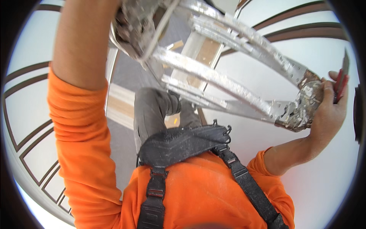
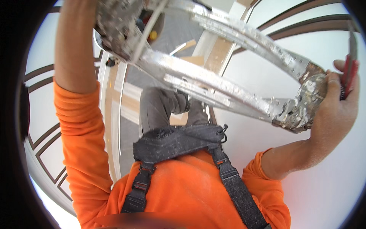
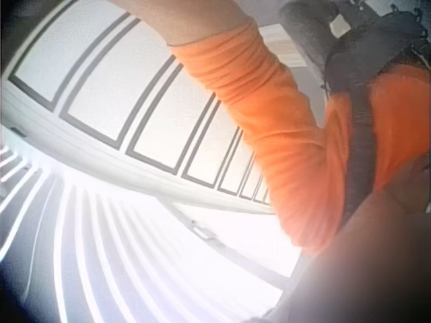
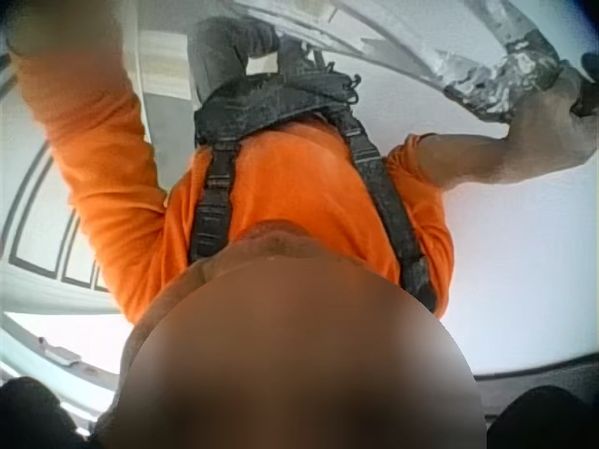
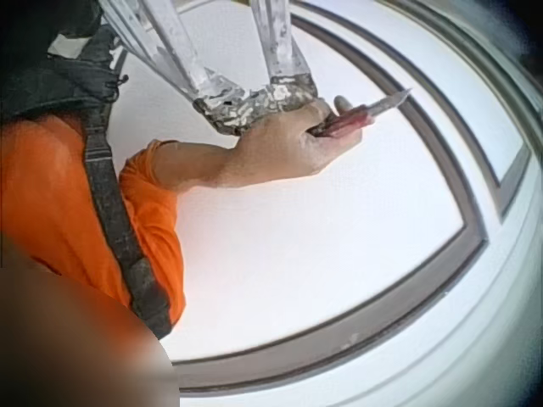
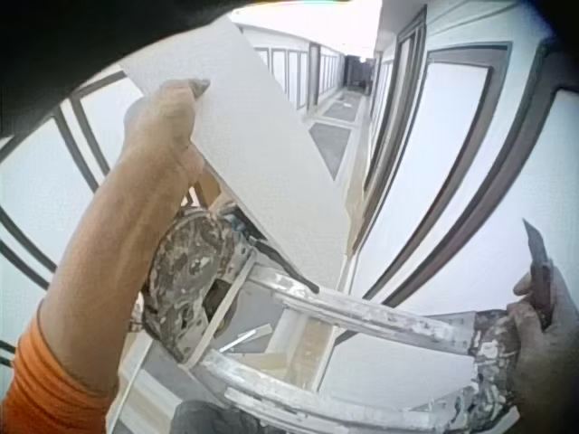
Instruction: The person climbs a ladder and uses a utility knife to cut and fit a piece of gypsum board into a ceiling opening. They carefully score the board, snap it, and trim the edges to ensure a proper fit within the ceiling structure.
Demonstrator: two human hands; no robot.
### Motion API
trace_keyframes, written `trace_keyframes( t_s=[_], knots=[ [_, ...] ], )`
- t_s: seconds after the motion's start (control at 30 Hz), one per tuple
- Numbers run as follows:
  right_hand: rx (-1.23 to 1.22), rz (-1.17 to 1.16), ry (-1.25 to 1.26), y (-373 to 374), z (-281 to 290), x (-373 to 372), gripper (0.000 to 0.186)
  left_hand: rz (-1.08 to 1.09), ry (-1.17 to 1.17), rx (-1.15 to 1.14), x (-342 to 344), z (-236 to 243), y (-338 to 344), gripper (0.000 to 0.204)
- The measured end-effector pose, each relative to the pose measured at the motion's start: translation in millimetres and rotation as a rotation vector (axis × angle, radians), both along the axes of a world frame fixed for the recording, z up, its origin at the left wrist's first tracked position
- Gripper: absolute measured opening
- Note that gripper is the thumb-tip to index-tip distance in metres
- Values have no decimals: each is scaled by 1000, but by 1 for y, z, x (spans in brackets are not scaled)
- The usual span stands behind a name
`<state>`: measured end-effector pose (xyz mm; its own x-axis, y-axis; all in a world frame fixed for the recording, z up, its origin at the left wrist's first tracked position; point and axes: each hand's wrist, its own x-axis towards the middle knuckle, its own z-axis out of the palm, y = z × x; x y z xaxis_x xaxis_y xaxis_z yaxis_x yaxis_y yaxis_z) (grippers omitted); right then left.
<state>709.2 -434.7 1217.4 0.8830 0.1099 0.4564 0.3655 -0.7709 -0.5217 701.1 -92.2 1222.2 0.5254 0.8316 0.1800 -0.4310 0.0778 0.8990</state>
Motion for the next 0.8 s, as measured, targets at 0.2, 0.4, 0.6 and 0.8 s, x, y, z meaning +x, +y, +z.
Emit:
trace_keyframes(
  t_s=[0.2,0.4,0.6,0.8],
  knots=[
    [-99,29,66,16,20,4,13,-78,42,-63,2,-10,18,72],
    [-101,111,2,3,27,0,10,26,123,-56,13,31,15,30],
    [-173,71,32,5,33,0,16,-96,146,-167,13,39,21,33],
    [-168,44,-67,7,39,-16,23,42,216,-157,7,11,27,33]
  ],
)
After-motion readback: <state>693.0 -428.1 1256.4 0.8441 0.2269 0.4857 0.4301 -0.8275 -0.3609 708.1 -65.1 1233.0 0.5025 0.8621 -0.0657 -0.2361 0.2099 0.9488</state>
